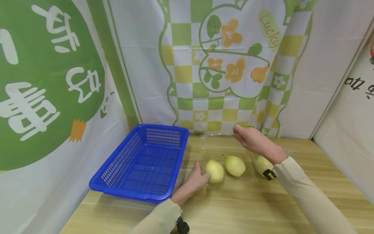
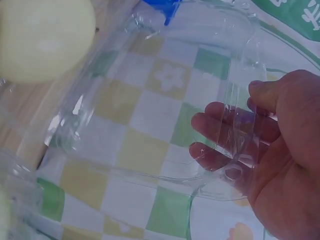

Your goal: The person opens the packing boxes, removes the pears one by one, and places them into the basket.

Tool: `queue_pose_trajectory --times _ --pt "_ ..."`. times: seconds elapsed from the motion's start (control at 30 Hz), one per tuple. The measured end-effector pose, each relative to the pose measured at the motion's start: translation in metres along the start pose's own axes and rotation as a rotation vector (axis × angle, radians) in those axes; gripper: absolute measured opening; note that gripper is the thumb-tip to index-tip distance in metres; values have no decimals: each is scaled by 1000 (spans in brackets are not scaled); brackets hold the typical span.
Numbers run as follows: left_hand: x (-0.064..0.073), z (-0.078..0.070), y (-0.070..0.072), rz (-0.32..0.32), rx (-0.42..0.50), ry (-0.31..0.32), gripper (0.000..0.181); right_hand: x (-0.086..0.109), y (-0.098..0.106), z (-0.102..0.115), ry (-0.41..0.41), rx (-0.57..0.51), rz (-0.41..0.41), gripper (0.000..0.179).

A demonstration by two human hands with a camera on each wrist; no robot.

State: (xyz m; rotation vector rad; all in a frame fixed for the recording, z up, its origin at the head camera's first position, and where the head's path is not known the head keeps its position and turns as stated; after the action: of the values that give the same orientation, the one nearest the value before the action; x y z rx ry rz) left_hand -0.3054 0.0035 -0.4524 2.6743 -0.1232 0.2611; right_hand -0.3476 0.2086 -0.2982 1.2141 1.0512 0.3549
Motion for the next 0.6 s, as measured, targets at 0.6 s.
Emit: queue_pose_trajectory --times 0.6 --pt "2 -3 -1 36 -37 -109 78 -26 1 -44 -98 36 34 16"
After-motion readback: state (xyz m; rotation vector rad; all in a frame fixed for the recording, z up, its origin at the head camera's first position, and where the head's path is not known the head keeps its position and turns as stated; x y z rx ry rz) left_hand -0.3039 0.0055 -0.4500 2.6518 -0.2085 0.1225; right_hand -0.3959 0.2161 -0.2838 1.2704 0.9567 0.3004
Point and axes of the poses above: each hand's wrist, its own x-axis away from the middle knuckle, its own y-axis out of the back of the hand, z = x × y, the point moved 5 cm from there along -x, towards the middle knuckle, and after that the axes turned 10 degrees about y, right-handed, at the moved point
